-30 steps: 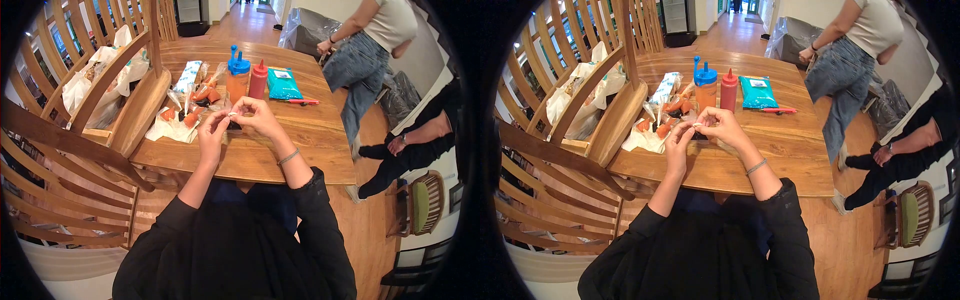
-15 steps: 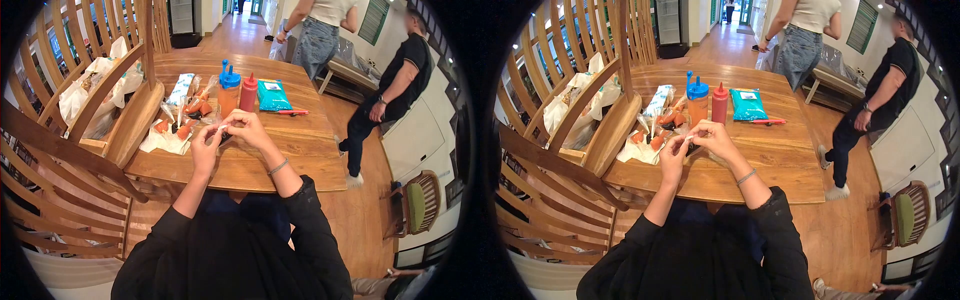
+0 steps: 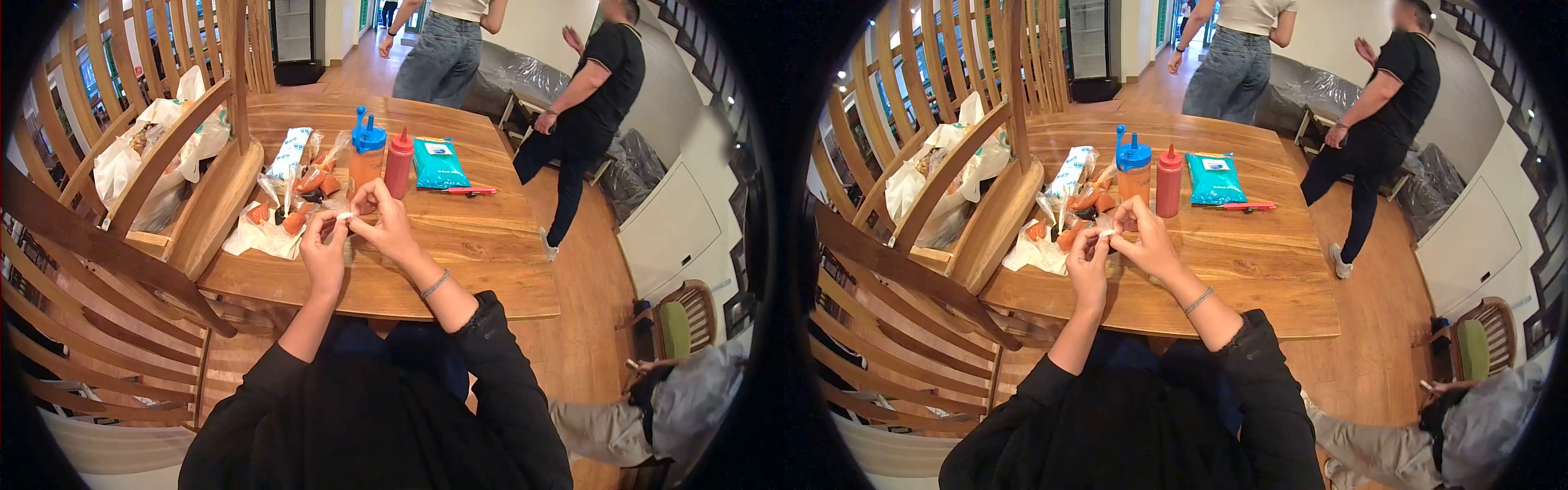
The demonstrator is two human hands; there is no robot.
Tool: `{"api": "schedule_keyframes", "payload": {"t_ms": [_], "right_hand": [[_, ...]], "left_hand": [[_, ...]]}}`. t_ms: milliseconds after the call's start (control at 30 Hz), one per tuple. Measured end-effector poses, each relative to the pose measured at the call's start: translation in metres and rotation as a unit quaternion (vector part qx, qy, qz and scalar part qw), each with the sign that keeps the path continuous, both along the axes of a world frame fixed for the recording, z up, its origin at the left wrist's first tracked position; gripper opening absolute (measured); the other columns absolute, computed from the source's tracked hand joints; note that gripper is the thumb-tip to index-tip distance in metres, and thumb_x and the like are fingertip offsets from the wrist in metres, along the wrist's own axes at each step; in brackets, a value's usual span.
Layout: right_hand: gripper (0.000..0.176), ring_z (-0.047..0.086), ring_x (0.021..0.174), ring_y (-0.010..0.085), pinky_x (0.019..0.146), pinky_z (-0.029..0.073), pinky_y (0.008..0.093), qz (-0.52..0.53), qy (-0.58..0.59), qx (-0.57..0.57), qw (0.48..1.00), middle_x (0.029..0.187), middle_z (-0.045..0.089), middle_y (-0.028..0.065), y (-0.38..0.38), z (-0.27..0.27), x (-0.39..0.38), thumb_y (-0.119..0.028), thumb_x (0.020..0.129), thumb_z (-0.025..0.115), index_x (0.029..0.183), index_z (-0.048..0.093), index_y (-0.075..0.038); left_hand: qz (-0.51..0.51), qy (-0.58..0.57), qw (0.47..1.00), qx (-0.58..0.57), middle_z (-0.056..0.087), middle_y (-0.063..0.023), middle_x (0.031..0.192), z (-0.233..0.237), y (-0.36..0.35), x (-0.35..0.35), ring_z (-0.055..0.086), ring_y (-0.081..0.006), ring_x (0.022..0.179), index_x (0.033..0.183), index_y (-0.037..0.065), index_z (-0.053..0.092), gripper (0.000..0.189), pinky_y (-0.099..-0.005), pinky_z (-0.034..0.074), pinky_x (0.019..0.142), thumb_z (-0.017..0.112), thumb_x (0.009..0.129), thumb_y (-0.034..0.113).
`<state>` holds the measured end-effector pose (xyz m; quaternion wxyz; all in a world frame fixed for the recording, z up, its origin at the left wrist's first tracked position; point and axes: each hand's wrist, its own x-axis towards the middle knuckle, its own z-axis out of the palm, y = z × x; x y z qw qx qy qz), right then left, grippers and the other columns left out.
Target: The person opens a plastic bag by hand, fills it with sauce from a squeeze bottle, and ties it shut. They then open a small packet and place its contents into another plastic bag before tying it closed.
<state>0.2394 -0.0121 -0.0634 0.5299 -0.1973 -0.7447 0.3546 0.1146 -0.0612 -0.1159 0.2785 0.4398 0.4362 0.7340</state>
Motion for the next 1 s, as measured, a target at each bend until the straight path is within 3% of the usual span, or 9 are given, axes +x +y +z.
{"api": "schedule_keyframes", "payload": {"t_ms": [100, 233, 300, 433, 533, 700, 800, 900, 1000], "right_hand": [[0.028, 0.058, 0.079, 0.0197, 0.074, 0.05, 0.0341, -0.033, -0.024, 0.025, 0.999, 0.089, 0.055, 0.0102, -0.003, -0.001, -0.002, -0.004, 0.081, 0.069, 0.096, 0.046, -0.001], [0.026, 0.059, 0.082, 0.0191, 0.077, 0.05, 0.033, -0.057, -0.03, 0.049, 0.997, 0.089, 0.056, 0.0102, 0.001, -0.011, -0.01, -0.004, 0.083, 0.069, 0.096, 0.047, -0.001], [0.026, 0.062, 0.084, 0.0154, 0.079, 0.052, 0.0303, -0.077, -0.055, 0.079, 0.992, 0.09, 0.062, 0.009, 0.0, -0.013, -0.009, -0.004, 0.084, 0.07, 0.099, 0.048, -0.001], [0.025, 0.061, 0.084, 0.0182, 0.078, 0.051, 0.0318, -0.071, -0.034, 0.059, 0.995, 0.089, 0.059, 0.0101, -0.001, -0.011, -0.012, -0.004, 0.085, 0.069, 0.097, 0.047, -0.001], [0.024, 0.056, 0.081, 0.0216, 0.075, 0.048, 0.0331, -0.068, -0.018, 0.061, 0.996, 0.089, 0.053, 0.011, 0.0, -0.012, -0.011, -0.004, 0.085, 0.068, 0.095, 0.047, 0.0], [0.024, 0.057, 0.079, 0.0197, 0.073, 0.049, 0.0312, -0.075, -0.011, 0.038, 0.996, 0.088, 0.054, 0.0101, 0.005, -0.015, -0.003, -0.004, 0.087, 0.069, 0.093, 0.046, 0.0], [0.023, 0.058, 0.08, 0.0192, 0.073, 0.05, 0.0312, -0.066, -0.013, 0.05, 0.996, 0.089, 0.055, 0.0101, 0.006, -0.017, -0.003, -0.004, 0.087, 0.07, 0.094, 0.048, 0.0], [0.02, 0.06, 0.082, 0.0197, 0.073, 0.05, 0.0316, -0.071, -0.028, 0.072, 0.995, 0.09, 0.057, 0.0101, 0.005, -0.017, -0.004, -0.004, 0.088, 0.071, 0.099, 0.055, 0.0], [0.018, 0.062, 0.085, 0.0178, 0.075, 0.051, 0.0305, -0.086, -0.056, 0.091, 0.991, 0.091, 0.063, 0.0083, 0.002, -0.009, -0.003, -0.001, 0.086, 0.072, 0.102, 0.064, 0.0]], "left_hand": [[0.031, 0.012, 0.999, 0.02, 0.056, -0.006, 0.118, 0.011, -0.006, 0.003, 0.057, -0.0136, 0.108, 0.1, 0.001, 0.065, 0.006, -0.0302, 0.05, 0.092, 0.064, 0.095, 0.004], [0.061, 0.034, 0.997, 0.01, 0.043, -0.0063, 0.132, 0.013, -0.004, -0.001, 0.046, -0.018, 0.125, 0.097, 0.002, 0.062, 0.004, -0.0347, 0.044, 0.103, 0.061, 0.095, 0.005], [0.065, 0.016, 0.998, 0.011, 0.044, -0.0063, 0.132, 0.012, -0.003, -0.001, 0.046, -0.0192, 0.125, 0.096, 0.002, 0.061, 0.004, -0.0352, 0.043, 0.104, 0.06, 0.094, 0.005], [0.088, 0.008, 0.995, 0.04, 0.044, -0.0063, 0.133, 0.013, -0.005, 0.004, 0.047, -0.0187, 0.126, 0.096, 0.001, 0.06, 0.004, -0.0343, 0.043, 0.104, 0.059, 0.094, 0.004], [0.014, -0.014, 0.999, 0.039, 0.045, -0.0065, 0.134, 0.015, -0.005, 0.0, 0.047, -0.0177, 0.126, 0.094, 0.001, 0.06, 0.004, -0.0331, 0.043, 0.104, 0.057, 0.093, 0.002], [-0.073, 0.083, 0.993, 0.052, 0.05, -0.0066, 0.131, 0.005, 0.008, -0.008, 0.049, -0.0163, 0.121, 0.09, 0.001, 0.06, 0.014, -0.0319, 0.043, 0.101, 0.046, 0.093, 0.004], [-0.117, 0.057, 0.989, 0.069, 0.054, -0.011, 0.124, 0.011, 0.007, -0.014, 0.051, -0.0227, 0.118, 0.086, -0.001, 0.06, 0.01, -0.0347, 0.041, 0.101, 0.051, 0.086, 0.004], [-0.131, 0.027, 0.989, 0.06, 0.054, -0.0108, 0.121, 0.018, -0.001, -0.015, 0.051, -0.0221, 0.117, 0.086, -0.001, 0.062, 0.012, -0.0353, 0.04, 0.101, 0.054, 0.09, 0.008], [-0.082, 0.022, 0.994, 0.062, 0.054, -0.0109, 0.118, 0.012, -0.002, -0.009, 0.051, -0.0217, 0.116, 0.088, 0.0, 0.063, 0.015, -0.0363, 0.039, 0.101, 0.058, 0.094, 0.013]]}}
